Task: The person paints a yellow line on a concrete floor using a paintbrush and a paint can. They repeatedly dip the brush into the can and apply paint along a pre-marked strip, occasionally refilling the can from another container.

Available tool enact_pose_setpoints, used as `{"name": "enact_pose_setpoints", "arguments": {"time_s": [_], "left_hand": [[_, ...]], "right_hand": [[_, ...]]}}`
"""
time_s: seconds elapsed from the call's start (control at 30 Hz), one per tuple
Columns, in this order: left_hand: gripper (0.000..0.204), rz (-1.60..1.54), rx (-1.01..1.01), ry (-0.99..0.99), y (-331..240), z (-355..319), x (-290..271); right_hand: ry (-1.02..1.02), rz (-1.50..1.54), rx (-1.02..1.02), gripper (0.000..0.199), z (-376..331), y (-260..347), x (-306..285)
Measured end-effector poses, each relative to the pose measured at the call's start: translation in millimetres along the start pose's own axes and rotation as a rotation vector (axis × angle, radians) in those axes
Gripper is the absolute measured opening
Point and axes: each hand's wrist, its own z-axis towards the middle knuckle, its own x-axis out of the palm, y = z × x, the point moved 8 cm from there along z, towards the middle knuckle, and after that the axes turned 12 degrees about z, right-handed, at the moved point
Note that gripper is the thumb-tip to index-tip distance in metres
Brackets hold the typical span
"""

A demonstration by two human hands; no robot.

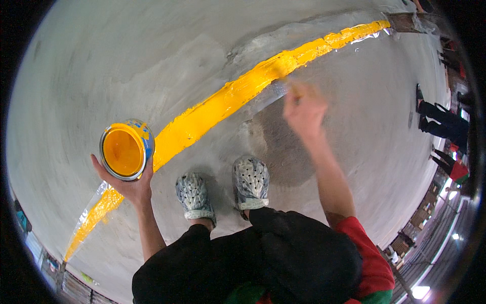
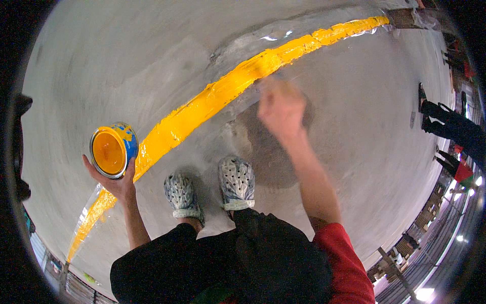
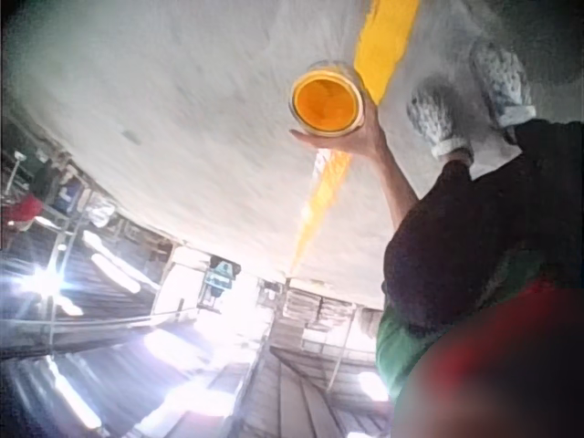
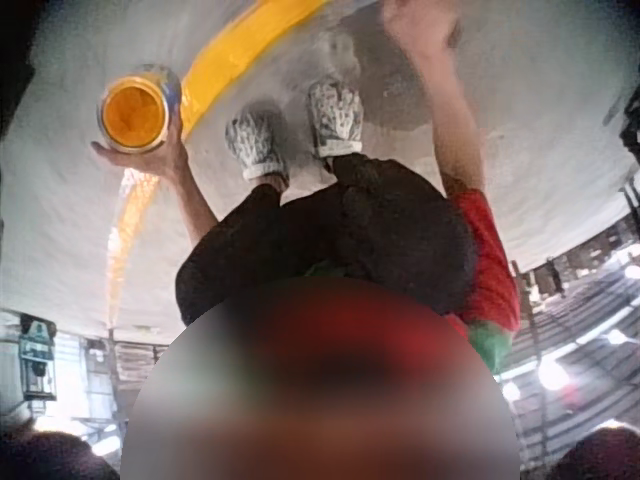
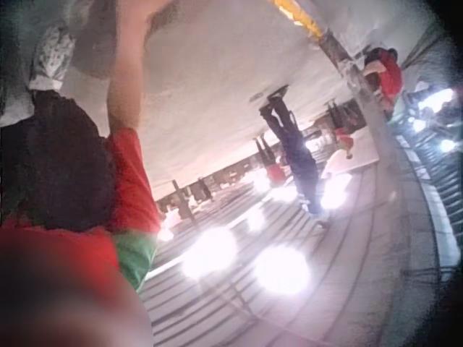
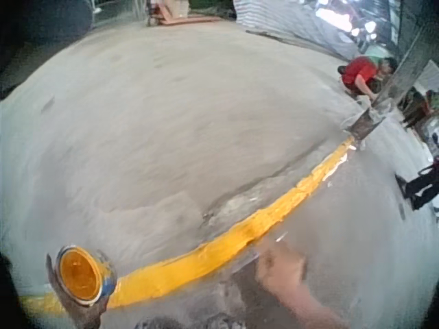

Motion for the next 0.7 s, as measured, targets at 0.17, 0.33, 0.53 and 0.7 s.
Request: {"name": "enact_pose_setpoints", "arguments": {"time_s": [0.17, 0.33, 0.53, 0.7], "left_hand": [[0.124, 0.063, 0.052, 0.003, -8, 2, 0], [0.123, 0.066, 0.038, 0.006, -10, 3, -4], [0.123, 0.047, 0.034, 0.009, -8, 3, -4], [0.121, 0.02, 0.034, 0.01, -10, 4, -2]], "right_hand": [[0.011, 0.606, 0.152, 0.017, -37, 52, 21], [-0.108, 0.246, 0.238, 0.016, -20, -27, -11], [-0.382, 0.056, 0.239, 0.02, -14, -79, -46], [-0.123, 0.4, 0.083, 0.015, -34, 22, 3]]}}
